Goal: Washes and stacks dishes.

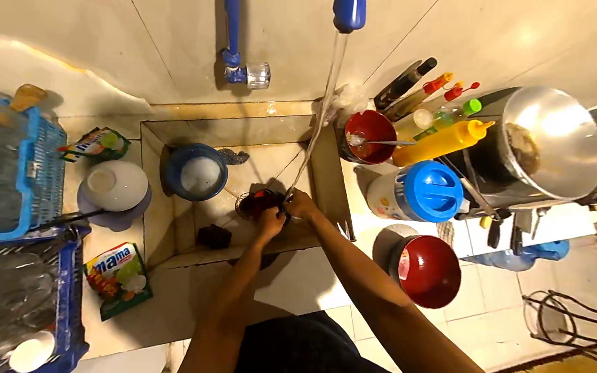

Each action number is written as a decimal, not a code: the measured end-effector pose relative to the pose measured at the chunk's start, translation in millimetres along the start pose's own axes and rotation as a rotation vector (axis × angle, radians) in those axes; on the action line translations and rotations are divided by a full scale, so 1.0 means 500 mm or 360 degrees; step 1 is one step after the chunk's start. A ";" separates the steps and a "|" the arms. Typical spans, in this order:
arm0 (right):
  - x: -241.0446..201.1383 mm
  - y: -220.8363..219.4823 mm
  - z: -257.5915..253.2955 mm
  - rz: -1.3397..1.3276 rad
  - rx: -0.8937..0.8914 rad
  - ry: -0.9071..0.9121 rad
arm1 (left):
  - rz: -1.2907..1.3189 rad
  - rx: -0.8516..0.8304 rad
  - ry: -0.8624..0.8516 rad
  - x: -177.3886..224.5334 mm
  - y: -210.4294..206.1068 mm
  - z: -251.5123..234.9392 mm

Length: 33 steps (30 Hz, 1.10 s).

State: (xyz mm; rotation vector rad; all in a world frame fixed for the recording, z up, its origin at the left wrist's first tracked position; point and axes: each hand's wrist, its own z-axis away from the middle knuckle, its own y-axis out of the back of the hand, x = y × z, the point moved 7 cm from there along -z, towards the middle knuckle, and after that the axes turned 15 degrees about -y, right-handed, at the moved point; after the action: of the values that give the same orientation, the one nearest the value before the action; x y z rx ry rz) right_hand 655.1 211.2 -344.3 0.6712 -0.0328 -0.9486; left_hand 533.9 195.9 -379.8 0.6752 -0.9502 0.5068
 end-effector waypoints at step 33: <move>0.090 -0.072 -0.011 0.0152 -0.0324 -0.0460 | -0.0013 0.0463 -0.0098 0.054 0.037 0.024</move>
State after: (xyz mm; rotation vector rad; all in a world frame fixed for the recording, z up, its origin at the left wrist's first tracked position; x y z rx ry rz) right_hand 657.1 165.5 -379.8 0.3383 -0.2190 -0.9360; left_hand 528.0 202.8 -346.3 0.9606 -0.9395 0.6267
